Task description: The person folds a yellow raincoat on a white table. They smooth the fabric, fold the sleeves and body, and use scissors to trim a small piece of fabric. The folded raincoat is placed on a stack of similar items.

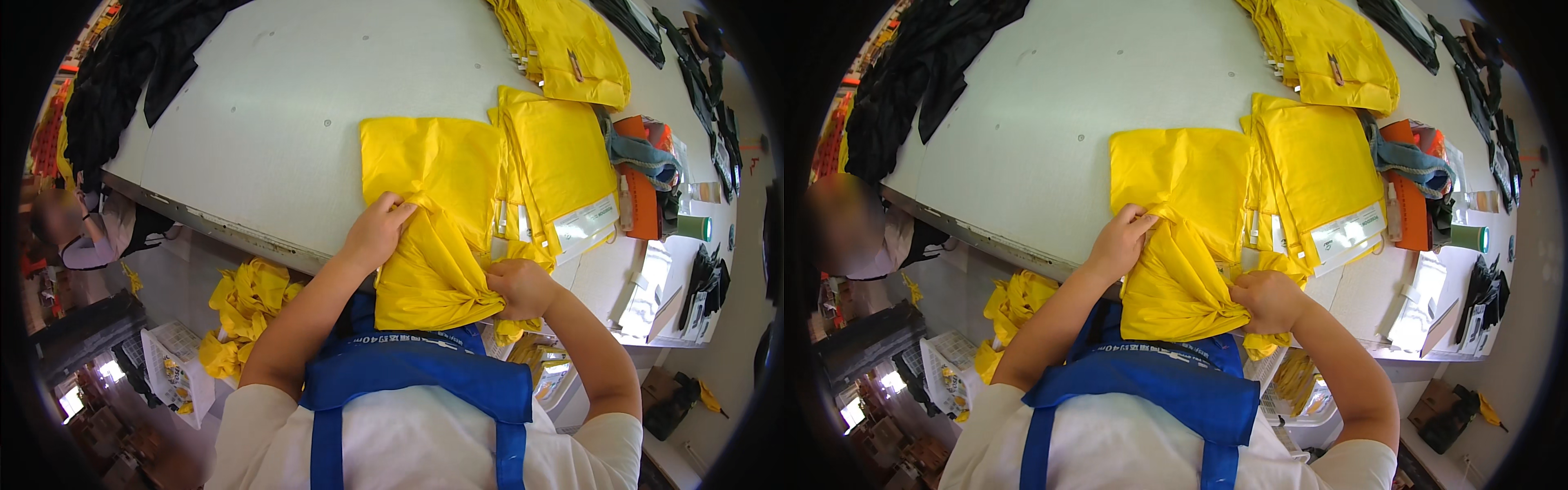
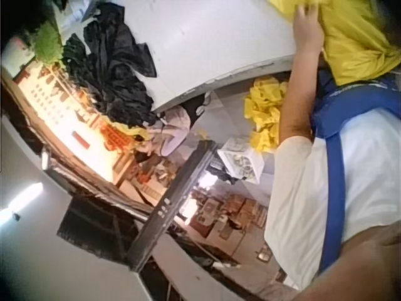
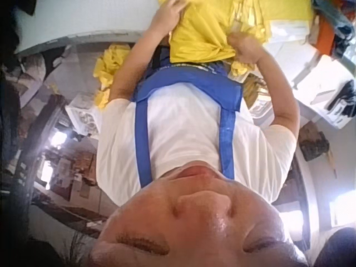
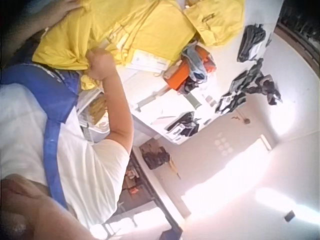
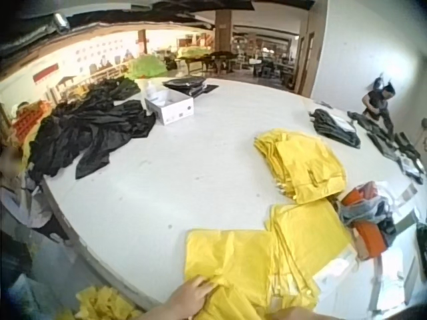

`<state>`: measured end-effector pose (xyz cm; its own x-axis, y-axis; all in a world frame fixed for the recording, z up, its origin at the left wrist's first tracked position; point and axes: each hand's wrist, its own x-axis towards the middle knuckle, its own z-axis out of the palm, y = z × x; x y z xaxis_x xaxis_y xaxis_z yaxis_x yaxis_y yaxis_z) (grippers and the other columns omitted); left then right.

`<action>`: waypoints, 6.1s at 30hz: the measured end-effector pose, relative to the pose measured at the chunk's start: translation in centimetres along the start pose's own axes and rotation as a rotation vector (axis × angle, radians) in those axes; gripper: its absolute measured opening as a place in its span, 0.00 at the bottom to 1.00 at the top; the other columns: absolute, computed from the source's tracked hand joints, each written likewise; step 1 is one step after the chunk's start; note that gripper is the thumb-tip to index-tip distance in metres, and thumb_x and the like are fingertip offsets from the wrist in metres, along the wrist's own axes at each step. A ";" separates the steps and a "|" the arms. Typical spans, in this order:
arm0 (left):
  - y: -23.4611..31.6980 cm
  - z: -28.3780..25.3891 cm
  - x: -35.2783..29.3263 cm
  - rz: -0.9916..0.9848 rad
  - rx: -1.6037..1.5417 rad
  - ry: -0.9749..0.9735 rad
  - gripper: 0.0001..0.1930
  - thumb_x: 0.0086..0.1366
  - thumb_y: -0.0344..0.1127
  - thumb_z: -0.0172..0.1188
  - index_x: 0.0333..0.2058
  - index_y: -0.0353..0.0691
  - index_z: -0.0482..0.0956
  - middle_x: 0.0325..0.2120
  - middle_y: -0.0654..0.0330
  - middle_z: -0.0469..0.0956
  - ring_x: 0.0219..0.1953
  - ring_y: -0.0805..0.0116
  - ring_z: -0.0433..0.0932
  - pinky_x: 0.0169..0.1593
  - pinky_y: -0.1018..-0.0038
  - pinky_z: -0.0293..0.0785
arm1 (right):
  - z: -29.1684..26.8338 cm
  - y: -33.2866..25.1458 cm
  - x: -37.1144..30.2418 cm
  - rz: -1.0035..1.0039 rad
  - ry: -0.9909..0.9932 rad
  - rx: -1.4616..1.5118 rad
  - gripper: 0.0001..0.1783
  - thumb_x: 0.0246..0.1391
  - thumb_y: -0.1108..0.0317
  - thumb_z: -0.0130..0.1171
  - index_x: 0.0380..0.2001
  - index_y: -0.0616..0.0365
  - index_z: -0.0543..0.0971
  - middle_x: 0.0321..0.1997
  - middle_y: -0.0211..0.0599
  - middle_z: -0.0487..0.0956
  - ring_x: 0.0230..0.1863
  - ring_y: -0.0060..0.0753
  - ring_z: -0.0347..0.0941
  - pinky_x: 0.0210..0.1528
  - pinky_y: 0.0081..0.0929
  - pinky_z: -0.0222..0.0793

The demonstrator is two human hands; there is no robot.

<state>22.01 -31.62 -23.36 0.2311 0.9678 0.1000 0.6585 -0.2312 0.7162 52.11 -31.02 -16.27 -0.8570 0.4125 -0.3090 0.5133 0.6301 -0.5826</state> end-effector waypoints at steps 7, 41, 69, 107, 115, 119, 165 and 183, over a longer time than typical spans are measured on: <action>1.7 -2.8 -1.2 -0.004 0.156 -0.150 0.16 0.61 0.30 0.54 0.49 0.44 0.76 0.36 0.53 0.72 0.37 0.54 0.76 0.38 0.65 0.74 | 0.8 -2.3 -0.6 0.343 0.066 0.090 0.25 0.34 0.58 0.67 0.37 0.58 0.74 0.32 0.42 0.75 0.37 0.50 0.74 0.40 0.40 0.72; 8.9 -3.7 -0.5 0.361 -0.104 -0.123 0.24 0.58 0.28 0.57 0.55 0.39 0.71 0.46 0.53 0.71 0.48 0.53 0.72 0.49 0.66 0.71 | -0.9 -3.5 4.8 0.711 0.717 0.692 0.40 0.38 0.64 0.68 0.58 0.60 0.66 0.45 0.49 0.79 0.47 0.46 0.76 0.47 0.35 0.71; 0.4 1.6 -4.2 -0.581 -2.152 -0.285 0.33 0.63 0.37 0.52 0.66 0.44 0.54 0.59 0.61 0.67 0.60 0.65 0.66 0.63 0.69 0.60 | 3.5 6.4 11.2 0.660 0.589 0.017 0.23 0.48 0.68 0.57 0.50 0.52 0.76 0.54 0.45 0.75 0.54 0.48 0.70 0.54 0.39 0.66; 0.3 1.3 -3.8 -0.693 -1.179 -0.083 0.45 0.54 0.19 0.55 0.67 0.43 0.41 0.63 0.53 0.56 0.65 0.61 0.56 0.65 0.69 0.53 | 1.2 4.0 17.1 0.453 0.649 0.143 0.24 0.60 0.57 0.50 0.57 0.53 0.70 0.64 0.45 0.65 0.67 0.47 0.55 0.67 0.38 0.52; -5.9 -5.6 -2.3 -0.734 -0.832 -0.139 0.40 0.52 0.32 0.67 0.63 0.42 0.57 0.56 0.49 0.67 0.54 0.58 0.70 0.56 0.67 0.68 | 4.2 3.5 20.1 0.633 0.405 0.329 0.24 0.60 0.58 0.50 0.58 0.54 0.68 0.65 0.46 0.64 0.68 0.45 0.54 0.67 0.38 0.53; -9.6 -14.3 1.5 -0.760 -0.259 -0.014 0.37 0.49 0.26 0.67 0.59 0.42 0.63 0.47 0.51 0.70 0.48 0.60 0.73 0.53 0.69 0.70 | 4.4 -11.1 18.6 -0.008 0.269 0.246 0.21 0.56 0.60 0.57 0.52 0.53 0.75 0.58 0.45 0.71 0.64 0.45 0.60 0.64 0.39 0.57; -3.4 -6.8 -2.6 -0.531 -0.694 0.105 0.09 0.59 0.25 0.58 0.40 0.36 0.76 0.30 0.55 0.80 0.32 0.66 0.79 0.40 0.74 0.75 | -8.6 -3.2 19.2 0.505 -0.001 1.062 0.34 0.33 0.68 0.76 0.47 0.61 0.73 0.44 0.26 0.70 0.47 0.26 0.69 0.51 0.23 0.66; 1.1 -10.3 -3.2 -0.268 -0.554 -0.057 0.34 0.57 0.51 0.62 0.54 0.34 0.63 0.33 0.47 0.76 0.36 0.48 0.76 0.41 0.60 0.71 | -12.1 -3.1 20.3 0.489 0.107 0.836 0.05 0.52 0.78 0.59 0.35 0.65 0.79 0.33 0.31 0.80 0.35 0.19 0.75 0.42 0.17 0.71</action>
<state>14.64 -33.91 -15.76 0.1567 0.9747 -0.1593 0.2322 0.1204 0.9652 33.67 -16.63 -11.70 -0.5279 0.5877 -0.6132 0.5782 -0.2802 -0.7663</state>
